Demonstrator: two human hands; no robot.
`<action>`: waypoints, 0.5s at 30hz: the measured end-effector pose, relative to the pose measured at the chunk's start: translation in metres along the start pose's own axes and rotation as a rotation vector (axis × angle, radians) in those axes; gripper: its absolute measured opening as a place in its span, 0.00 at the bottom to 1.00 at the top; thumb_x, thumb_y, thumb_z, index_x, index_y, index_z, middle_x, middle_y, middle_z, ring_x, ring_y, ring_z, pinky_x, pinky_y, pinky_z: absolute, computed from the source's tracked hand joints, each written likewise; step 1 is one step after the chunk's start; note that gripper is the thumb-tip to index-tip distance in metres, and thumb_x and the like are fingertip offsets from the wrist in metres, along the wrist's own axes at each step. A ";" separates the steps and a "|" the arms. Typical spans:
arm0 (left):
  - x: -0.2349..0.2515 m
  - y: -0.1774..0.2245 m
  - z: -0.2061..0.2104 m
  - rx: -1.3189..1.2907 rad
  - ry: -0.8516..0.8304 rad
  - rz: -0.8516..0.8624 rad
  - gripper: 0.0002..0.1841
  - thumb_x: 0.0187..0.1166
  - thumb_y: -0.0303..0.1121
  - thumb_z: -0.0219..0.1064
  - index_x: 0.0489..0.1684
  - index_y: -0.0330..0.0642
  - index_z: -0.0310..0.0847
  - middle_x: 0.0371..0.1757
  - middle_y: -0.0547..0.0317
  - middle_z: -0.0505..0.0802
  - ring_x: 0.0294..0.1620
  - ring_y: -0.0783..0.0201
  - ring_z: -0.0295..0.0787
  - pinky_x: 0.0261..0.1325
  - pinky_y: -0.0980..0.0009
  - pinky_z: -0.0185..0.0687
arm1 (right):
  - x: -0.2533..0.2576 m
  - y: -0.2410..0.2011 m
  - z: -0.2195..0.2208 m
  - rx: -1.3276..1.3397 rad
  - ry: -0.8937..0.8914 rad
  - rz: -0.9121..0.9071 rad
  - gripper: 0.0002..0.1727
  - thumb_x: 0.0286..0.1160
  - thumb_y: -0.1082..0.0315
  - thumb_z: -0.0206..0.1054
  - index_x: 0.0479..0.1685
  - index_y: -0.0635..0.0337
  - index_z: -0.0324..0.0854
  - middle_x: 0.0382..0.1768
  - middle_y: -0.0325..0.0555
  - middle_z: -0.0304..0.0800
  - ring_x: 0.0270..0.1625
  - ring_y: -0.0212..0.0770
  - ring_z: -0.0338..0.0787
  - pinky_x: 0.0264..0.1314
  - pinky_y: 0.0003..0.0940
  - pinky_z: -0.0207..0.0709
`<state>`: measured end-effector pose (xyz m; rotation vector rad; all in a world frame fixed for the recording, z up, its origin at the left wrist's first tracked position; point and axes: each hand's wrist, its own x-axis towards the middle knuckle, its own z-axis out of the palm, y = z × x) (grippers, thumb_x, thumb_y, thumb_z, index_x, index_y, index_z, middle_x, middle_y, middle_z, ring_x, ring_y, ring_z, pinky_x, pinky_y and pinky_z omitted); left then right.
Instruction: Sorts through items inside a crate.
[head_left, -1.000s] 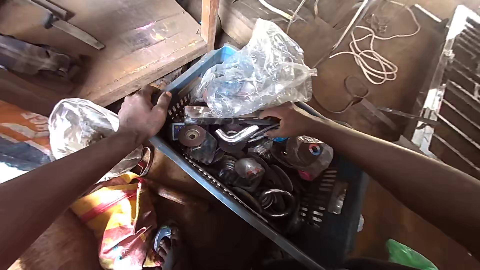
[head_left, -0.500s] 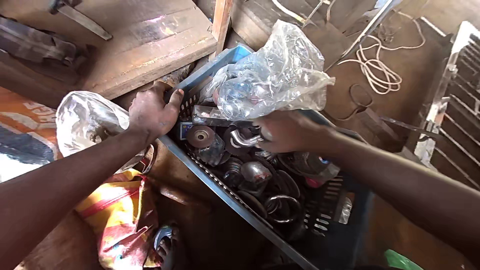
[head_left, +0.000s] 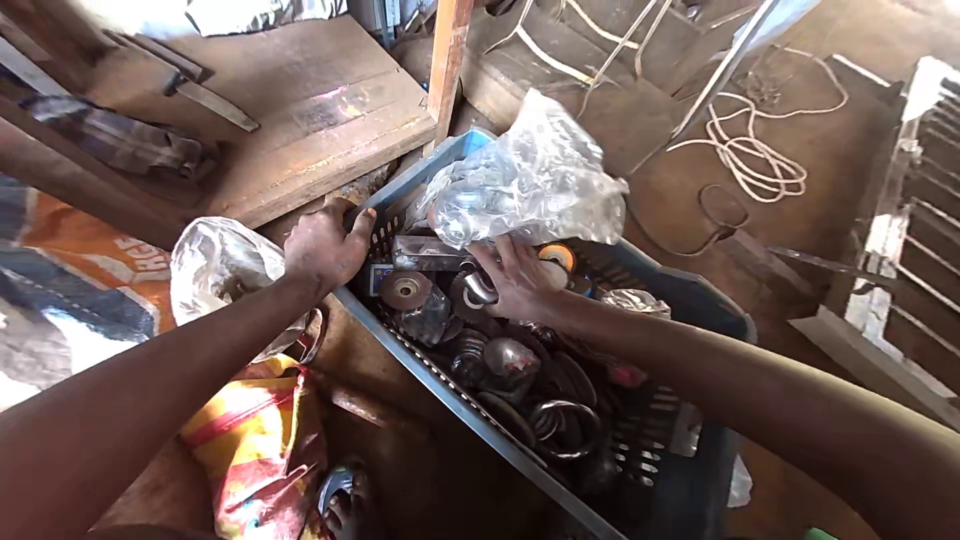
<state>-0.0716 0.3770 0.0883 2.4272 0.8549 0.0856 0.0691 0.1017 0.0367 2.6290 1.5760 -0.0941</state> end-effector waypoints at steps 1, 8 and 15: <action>0.000 0.000 0.000 0.000 0.000 0.000 0.29 0.89 0.60 0.49 0.66 0.47 0.84 0.49 0.36 0.93 0.55 0.32 0.90 0.52 0.26 0.77 | 0.002 0.000 -0.005 0.013 -0.060 0.014 0.66 0.38 0.45 0.90 0.92 0.39 0.58 0.78 0.68 0.69 0.79 0.70 0.71 0.76 0.63 0.69; 0.001 0.001 -0.001 0.004 -0.014 -0.020 0.29 0.89 0.60 0.49 0.65 0.48 0.84 0.49 0.36 0.93 0.56 0.32 0.90 0.54 0.26 0.77 | 0.011 -0.007 -0.013 -0.018 -0.323 0.086 0.71 0.39 0.57 0.90 0.95 0.49 0.47 0.82 0.69 0.61 0.81 0.70 0.67 0.80 0.66 0.60; 0.001 -0.001 -0.001 0.005 -0.013 -0.020 0.29 0.90 0.60 0.50 0.68 0.47 0.83 0.53 0.34 0.93 0.59 0.30 0.89 0.58 0.25 0.76 | -0.027 -0.020 -0.082 -0.095 0.092 -0.057 0.42 0.47 0.60 0.83 0.74 0.52 0.81 0.56 0.66 0.88 0.59 0.68 0.86 0.58 0.63 0.76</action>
